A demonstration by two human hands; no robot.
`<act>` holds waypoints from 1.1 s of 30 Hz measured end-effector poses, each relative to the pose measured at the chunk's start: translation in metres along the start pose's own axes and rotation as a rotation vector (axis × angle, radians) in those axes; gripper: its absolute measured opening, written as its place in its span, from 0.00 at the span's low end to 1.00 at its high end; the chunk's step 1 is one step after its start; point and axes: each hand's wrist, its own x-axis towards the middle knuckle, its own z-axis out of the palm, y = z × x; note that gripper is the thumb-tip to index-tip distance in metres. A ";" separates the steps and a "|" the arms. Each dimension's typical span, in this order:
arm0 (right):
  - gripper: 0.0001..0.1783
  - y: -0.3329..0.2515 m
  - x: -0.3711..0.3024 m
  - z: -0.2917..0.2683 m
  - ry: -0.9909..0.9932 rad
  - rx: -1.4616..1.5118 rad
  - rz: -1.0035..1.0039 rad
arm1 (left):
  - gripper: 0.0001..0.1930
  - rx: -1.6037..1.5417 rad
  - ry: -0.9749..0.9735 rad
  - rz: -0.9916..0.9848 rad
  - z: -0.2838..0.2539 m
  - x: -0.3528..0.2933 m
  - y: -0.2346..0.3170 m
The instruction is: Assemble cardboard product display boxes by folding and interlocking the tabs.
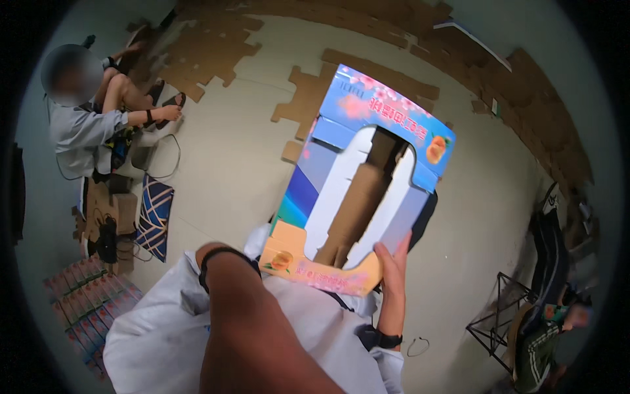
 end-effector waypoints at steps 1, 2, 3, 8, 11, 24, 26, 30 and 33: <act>0.55 0.000 -0.003 0.001 0.010 0.108 0.040 | 0.27 0.047 -0.001 -0.048 -0.005 -0.007 0.006; 0.55 0.001 -0.004 0.005 0.030 0.139 0.031 | 0.27 0.084 0.008 -0.073 -0.009 -0.013 0.009; 0.55 0.003 -0.009 0.005 0.038 0.200 0.053 | 0.26 0.110 0.024 -0.086 -0.012 -0.021 0.010; 0.53 0.014 -0.004 -0.005 0.150 0.285 -0.059 | 0.25 0.189 0.047 -0.138 -0.016 -0.044 0.032; 0.37 0.011 0.003 -0.038 0.262 0.343 -0.104 | 0.24 0.228 0.093 -0.171 -0.018 -0.046 0.041; 0.31 0.247 -0.099 -0.131 0.593 -0.282 -0.032 | 0.23 0.384 0.116 -0.285 -0.047 -0.045 0.056; 0.30 0.297 -0.134 -0.130 0.535 -0.428 0.237 | 0.23 0.400 0.129 -0.294 -0.053 -0.044 0.055; 0.29 0.349 -0.148 -0.133 0.388 -0.353 0.601 | 0.24 0.504 0.174 -0.329 -0.062 -0.048 0.056; 0.28 0.348 -0.124 -0.137 0.343 -0.274 0.675 | 0.25 0.754 0.265 -0.366 -0.081 -0.066 0.070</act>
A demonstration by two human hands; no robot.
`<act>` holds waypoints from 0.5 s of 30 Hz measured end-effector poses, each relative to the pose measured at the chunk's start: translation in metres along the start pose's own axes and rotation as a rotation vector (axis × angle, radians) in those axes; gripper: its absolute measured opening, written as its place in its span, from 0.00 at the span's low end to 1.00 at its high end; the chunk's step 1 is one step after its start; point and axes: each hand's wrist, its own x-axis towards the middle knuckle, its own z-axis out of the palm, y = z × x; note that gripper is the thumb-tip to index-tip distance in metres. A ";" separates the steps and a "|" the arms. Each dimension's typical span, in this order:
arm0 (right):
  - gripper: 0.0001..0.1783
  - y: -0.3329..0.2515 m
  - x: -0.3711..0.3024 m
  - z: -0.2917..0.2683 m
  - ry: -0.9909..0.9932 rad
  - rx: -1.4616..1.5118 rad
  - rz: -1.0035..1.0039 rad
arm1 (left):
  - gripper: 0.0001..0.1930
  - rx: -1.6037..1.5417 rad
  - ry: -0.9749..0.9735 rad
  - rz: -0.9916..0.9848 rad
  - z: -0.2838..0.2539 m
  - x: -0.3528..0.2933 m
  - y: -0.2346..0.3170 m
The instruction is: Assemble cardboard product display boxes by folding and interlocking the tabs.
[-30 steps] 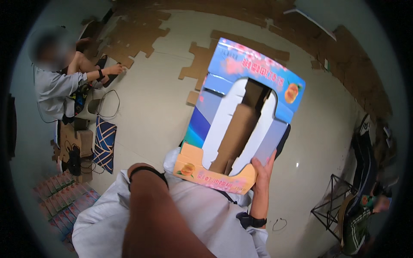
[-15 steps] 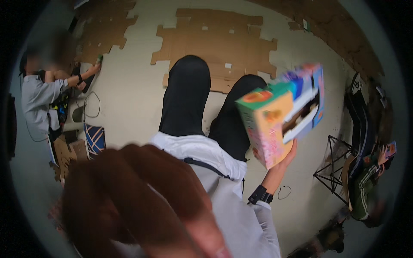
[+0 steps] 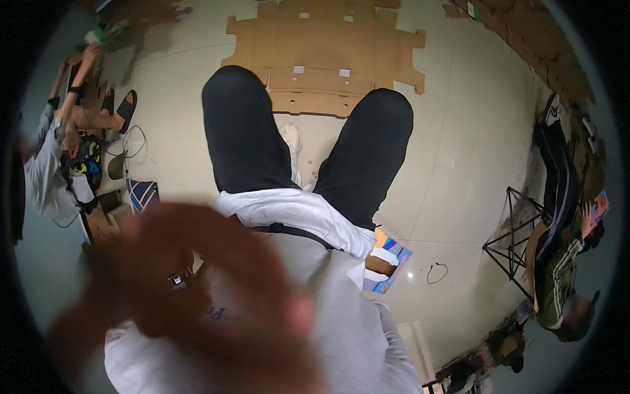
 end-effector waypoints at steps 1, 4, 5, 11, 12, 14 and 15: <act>0.27 -0.009 0.005 0.001 -0.017 0.013 0.015 | 0.25 0.216 0.125 -0.070 -0.015 -0.009 -0.006; 0.26 -0.033 0.021 -0.001 -0.064 0.026 0.032 | 0.26 1.090 0.303 -0.445 -0.072 -0.047 -0.049; 0.26 -0.039 0.028 -0.002 -0.077 0.031 0.040 | 0.24 1.334 0.210 -0.520 -0.088 -0.065 -0.065; 0.24 -0.074 0.089 -0.034 -0.090 0.147 0.020 | 0.11 1.809 0.277 -0.513 -0.112 -0.169 -0.120; 0.24 -0.091 0.102 -0.046 -0.094 0.213 0.023 | 0.08 1.829 0.330 -0.521 -0.112 -0.178 -0.121; 0.23 -0.148 0.132 -0.081 -0.062 0.052 -0.349 | 0.07 1.830 0.371 -0.509 -0.109 -0.185 -0.119; 0.23 -0.187 0.147 -0.100 -0.034 -0.123 -0.642 | 0.07 1.819 0.425 -0.553 -0.109 -0.186 -0.118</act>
